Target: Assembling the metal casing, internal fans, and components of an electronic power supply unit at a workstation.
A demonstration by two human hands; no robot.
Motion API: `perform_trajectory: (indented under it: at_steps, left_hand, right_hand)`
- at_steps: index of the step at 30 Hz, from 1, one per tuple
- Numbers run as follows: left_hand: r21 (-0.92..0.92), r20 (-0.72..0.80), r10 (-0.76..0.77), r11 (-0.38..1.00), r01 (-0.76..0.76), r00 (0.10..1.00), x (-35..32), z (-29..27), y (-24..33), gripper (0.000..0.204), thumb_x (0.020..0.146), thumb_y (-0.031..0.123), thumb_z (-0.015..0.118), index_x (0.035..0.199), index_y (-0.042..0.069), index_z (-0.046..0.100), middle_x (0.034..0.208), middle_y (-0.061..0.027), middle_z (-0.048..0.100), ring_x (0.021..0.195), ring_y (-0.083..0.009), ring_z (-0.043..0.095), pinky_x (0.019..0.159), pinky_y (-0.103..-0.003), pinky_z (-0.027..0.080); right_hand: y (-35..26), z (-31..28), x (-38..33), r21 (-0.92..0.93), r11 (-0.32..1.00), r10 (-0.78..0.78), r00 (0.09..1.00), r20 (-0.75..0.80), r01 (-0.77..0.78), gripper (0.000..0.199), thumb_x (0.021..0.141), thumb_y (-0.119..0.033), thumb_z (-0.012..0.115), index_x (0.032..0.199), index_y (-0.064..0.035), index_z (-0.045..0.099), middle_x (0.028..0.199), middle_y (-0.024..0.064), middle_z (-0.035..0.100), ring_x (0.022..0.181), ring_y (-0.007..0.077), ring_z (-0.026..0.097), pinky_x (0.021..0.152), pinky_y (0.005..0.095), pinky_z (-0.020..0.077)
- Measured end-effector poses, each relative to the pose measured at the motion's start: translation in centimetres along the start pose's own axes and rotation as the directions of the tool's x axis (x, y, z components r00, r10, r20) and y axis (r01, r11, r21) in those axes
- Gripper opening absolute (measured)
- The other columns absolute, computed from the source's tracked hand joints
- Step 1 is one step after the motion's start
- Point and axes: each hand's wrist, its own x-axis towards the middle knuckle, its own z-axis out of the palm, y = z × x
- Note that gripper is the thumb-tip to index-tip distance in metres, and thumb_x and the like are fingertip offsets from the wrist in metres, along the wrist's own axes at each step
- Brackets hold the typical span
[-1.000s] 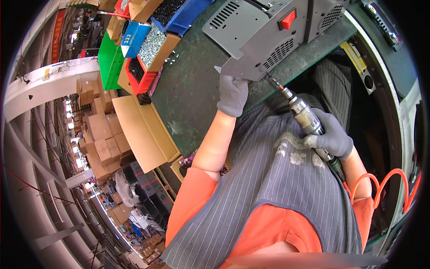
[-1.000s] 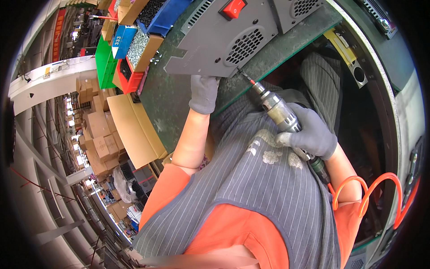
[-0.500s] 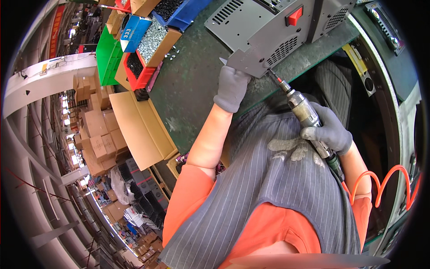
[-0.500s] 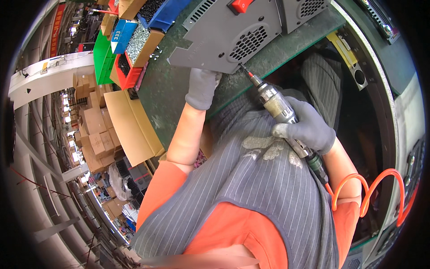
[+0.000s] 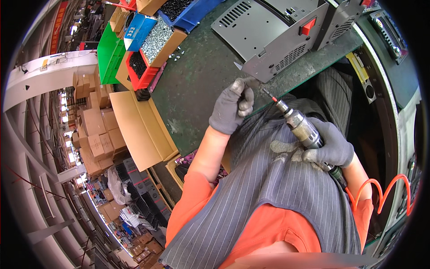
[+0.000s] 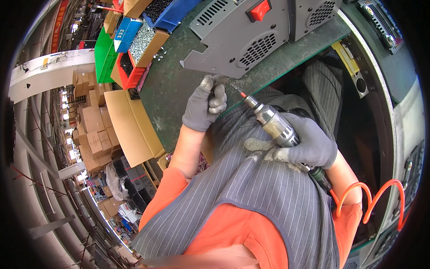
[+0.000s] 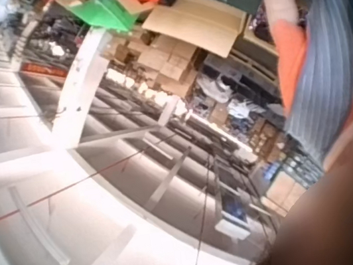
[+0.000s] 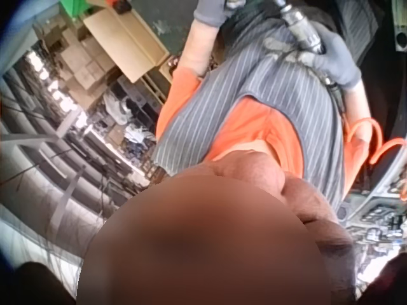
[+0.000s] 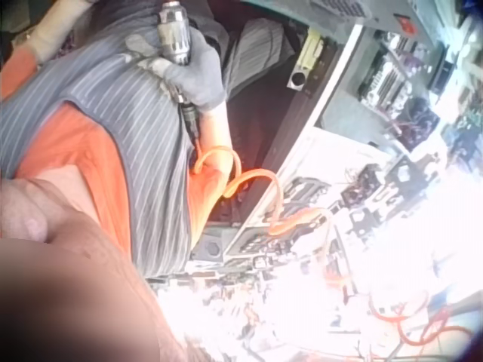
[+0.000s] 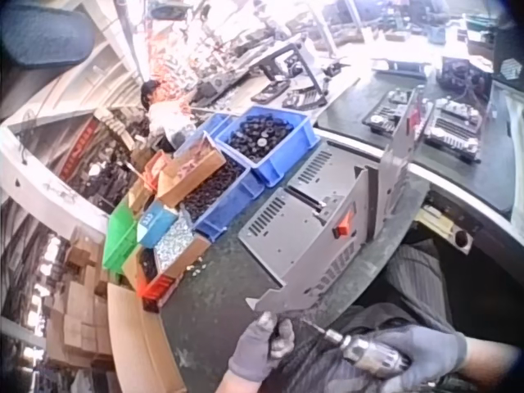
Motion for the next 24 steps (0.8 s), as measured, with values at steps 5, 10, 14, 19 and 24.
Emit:
perform_trajectory:
  at_steps: [5,10,14,19,24]
  left_hand:
    - [0.386,-0.030,0.085,0.920,-0.067,0.996,-0.5,1.3,-0.1,0.047,0.105,0.044,0.047,0.105,0.002,0.067,0.063,0.0043,0.049,0.049,-0.0030,0.037,0.043,-0.020,0.030]
    - [0.592,-0.078,0.181,0.799,-0.101,0.980,-0.5,2.2,-0.4,0.051,0.101,0.051,0.052,0.093,0.004,0.071,0.061,0.0037,0.054,0.051,-0.0026,0.043,0.045,-0.020,0.032]
    - [0.624,-0.093,0.189,0.776,-0.091,0.978,-0.3,3.1,-0.4,0.055,0.100,0.054,0.052,0.086,0.003,0.070,0.060,0.0031,0.053,0.051,-0.0037,0.043,0.046,-0.021,0.032]
    - [0.712,0.024,0.081,0.698,-0.074,0.996,0.3,3.0,0.7,0.056,0.097,0.057,0.055,0.091,0.003,0.070,0.065,-0.0005,0.061,0.055,-0.0047,0.048,0.050,-0.021,0.036]
    - [0.794,0.104,-0.232,0.605,0.060,0.967,1.2,3.0,2.6,0.077,0.084,0.076,0.057,0.107,0.004,0.070,0.076,-0.0059,0.070,0.060,-0.0072,0.054,0.056,-0.023,0.042]
  right_hand:
    - [-0.7,0.4,0.4,0.010,0.997,-0.077,0.997,0.026,0.077,0.075,0.066,-0.030,0.087,0.127,0.0011,0.057,0.112,0.0132,0.065,0.102,0.0235,0.062,0.094,0.0358,0.0470]
    - [-1.0,0.2,0.1,0.001,0.999,0.045,0.997,0.067,-0.045,0.075,0.065,-0.029,0.087,0.127,0.0012,0.057,0.113,0.0148,0.065,0.105,0.0261,0.062,0.096,0.0373,0.0462]
    - [-0.1,0.1,-0.1,-0.012,0.997,-0.071,0.996,0.045,0.072,0.074,0.066,-0.029,0.086,0.127,0.0015,0.057,0.113,0.0153,0.065,0.106,0.0272,0.062,0.097,0.0377,0.0462]
    - [0.6,-0.7,-0.6,-0.062,0.993,-0.095,0.992,0.080,0.100,0.075,0.066,-0.032,0.085,0.127,0.0020,0.057,0.114,0.0162,0.065,0.106,0.0287,0.064,0.095,0.0375,0.0471]
    - [0.2,-2.0,-1.3,-0.017,0.996,-0.083,0.992,0.096,0.085,0.096,0.061,-0.044,0.086,0.138,0.0010,0.051,0.120,0.0143,0.064,0.107,0.0267,0.064,0.099,0.0369,0.0466]
